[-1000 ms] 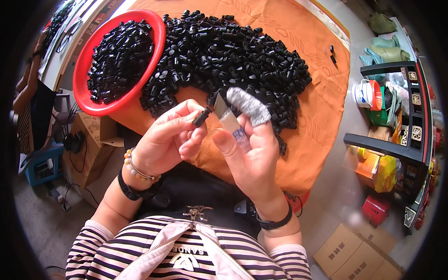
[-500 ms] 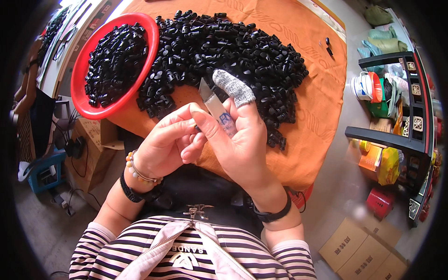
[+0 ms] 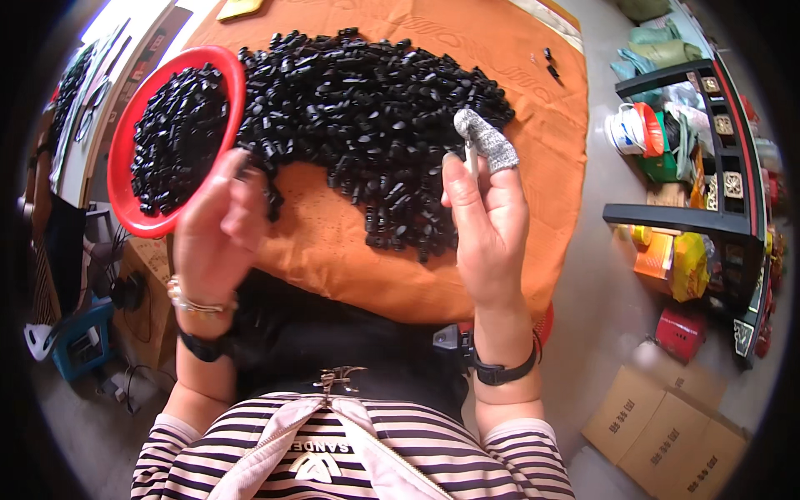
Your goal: The recorder is inspecting and cleaning small black plastic shoe components (possibly eyelets or heel caps) using a small blade to trim excess material.
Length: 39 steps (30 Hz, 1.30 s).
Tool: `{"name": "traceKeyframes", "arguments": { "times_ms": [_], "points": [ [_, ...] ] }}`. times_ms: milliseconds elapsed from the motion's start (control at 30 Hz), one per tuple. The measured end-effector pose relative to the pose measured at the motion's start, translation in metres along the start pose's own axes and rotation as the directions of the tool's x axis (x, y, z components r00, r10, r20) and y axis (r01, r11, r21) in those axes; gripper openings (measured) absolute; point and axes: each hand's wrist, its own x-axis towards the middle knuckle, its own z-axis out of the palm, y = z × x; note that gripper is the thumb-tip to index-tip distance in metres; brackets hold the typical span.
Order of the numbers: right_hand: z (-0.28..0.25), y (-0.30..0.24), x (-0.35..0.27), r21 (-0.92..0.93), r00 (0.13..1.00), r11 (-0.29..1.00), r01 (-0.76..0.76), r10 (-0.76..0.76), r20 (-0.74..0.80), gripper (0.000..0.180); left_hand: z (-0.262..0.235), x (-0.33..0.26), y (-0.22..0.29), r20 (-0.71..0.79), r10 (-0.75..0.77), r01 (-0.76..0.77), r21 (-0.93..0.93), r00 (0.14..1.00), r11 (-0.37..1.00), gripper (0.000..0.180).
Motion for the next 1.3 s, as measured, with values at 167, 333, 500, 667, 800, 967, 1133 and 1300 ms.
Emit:
{"name": "traceKeyframes", "arguments": {
  "times_ms": [167,333,500,667,800,967,1133,1300],
  "points": [
    [-0.046,0.014,-0.003,-0.414,1.000,0.910,0.014,-0.016,-0.001,0.047,-0.033,0.015,0.077,0.155,0.211,-0.194,-0.121,0.965,0.974,0.022],
    [-0.071,0.013,-0.023,-0.613,0.994,0.783,-0.109,0.101,-0.049,0.059,-0.048,0.017,0.109,0.035,0.345,-0.337,-0.133,0.938,0.932,0.033],
    [-0.081,0.027,-0.034,-0.513,0.979,0.845,-0.150,0.200,0.043,0.056,-0.048,0.013,0.096,0.018,0.383,-0.379,-0.114,0.923,0.918,0.043],
    [-0.082,0.028,-0.036,-0.549,0.983,0.828,-0.117,0.175,0.053,0.055,-0.022,0.009,0.051,0.141,0.242,-0.251,0.055,0.960,0.966,0.040],
    [-0.080,0.023,-0.038,-0.538,0.982,0.831,-0.141,0.187,0.031,0.055,-0.002,0.007,0.013,0.045,0.130,-0.136,0.173,0.990,0.975,0.033],
    [-0.072,0.021,-0.034,-0.380,0.985,0.914,-0.139,0.167,0.042,0.054,0.011,0.001,-0.017,0.070,-0.071,0.045,0.321,0.995,0.946,0.025],
    [-0.040,-0.001,-0.024,0.039,0.978,0.986,-0.161,0.154,0.138,0.056,0.028,-0.006,-0.038,0.073,-0.250,0.198,0.416,0.966,0.888,0.024],
    [-0.003,-0.012,-0.017,0.208,0.925,0.935,-0.288,0.216,0.312,0.054,0.035,-0.007,-0.048,0.107,-0.372,0.296,0.425,0.922,0.856,0.023]
  ]
}}
